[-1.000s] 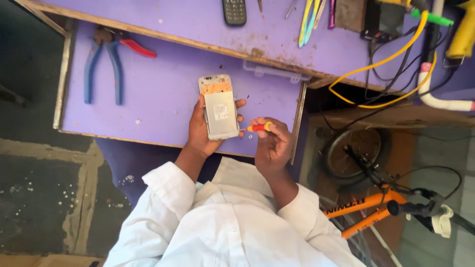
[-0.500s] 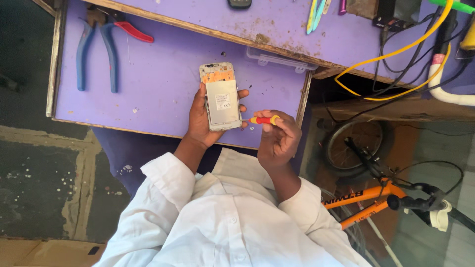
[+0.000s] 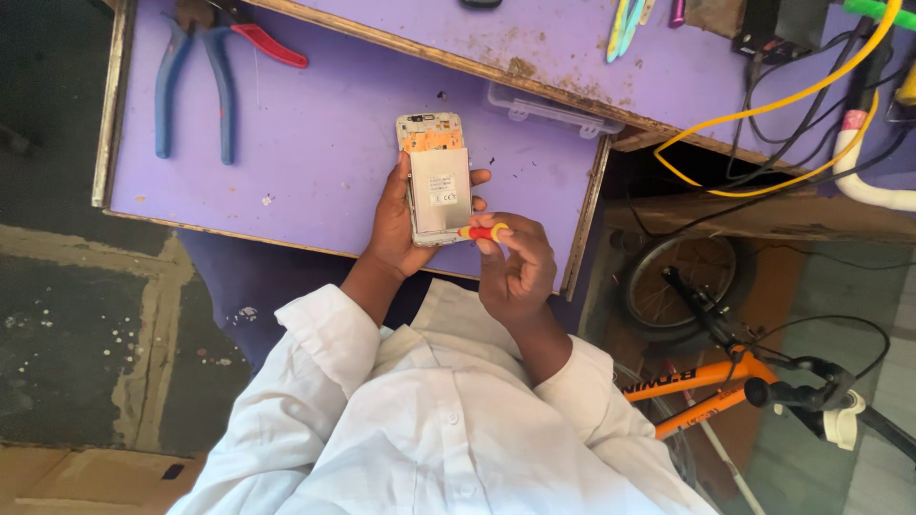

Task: The person uses a small screwdriver to remove screws from the back of a white smartphone. They continue unscrewing multiple fasteners around the battery and frame area, then flip the phone over to show the front screen.

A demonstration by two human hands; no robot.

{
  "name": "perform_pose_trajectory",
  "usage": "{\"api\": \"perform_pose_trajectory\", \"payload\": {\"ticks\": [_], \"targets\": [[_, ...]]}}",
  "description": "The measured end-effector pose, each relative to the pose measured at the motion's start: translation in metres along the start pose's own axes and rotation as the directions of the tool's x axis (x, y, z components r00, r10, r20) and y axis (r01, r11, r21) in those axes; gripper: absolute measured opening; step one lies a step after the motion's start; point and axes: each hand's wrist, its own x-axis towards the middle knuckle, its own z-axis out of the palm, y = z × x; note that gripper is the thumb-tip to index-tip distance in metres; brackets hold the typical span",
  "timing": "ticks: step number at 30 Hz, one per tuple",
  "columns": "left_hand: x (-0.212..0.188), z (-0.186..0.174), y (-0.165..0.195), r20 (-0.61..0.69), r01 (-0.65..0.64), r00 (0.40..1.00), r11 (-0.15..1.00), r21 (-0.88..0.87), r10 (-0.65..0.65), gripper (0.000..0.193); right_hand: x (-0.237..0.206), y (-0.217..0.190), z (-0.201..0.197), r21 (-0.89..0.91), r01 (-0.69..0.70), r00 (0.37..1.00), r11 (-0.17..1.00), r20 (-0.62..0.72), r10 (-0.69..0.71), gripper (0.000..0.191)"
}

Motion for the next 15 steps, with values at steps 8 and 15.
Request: {"api": "perform_pose_trajectory", "payload": {"ticks": [8,15], "targets": [[-0.006,-0.003,0.001,-0.025,-0.005,1.000,1.000,0.019,0.005,0.072,0.003,-0.005,0.010,-0.094,0.022,1.000,0.995,0.021,-0.021,0.032],[-0.008,-0.007,0.004,-0.014,0.002,1.000,1.000,0.007,-0.002,0.072,0.010,-0.013,0.012,-0.240,0.121,0.992,0.963,0.063,-0.109,0.034]]}}
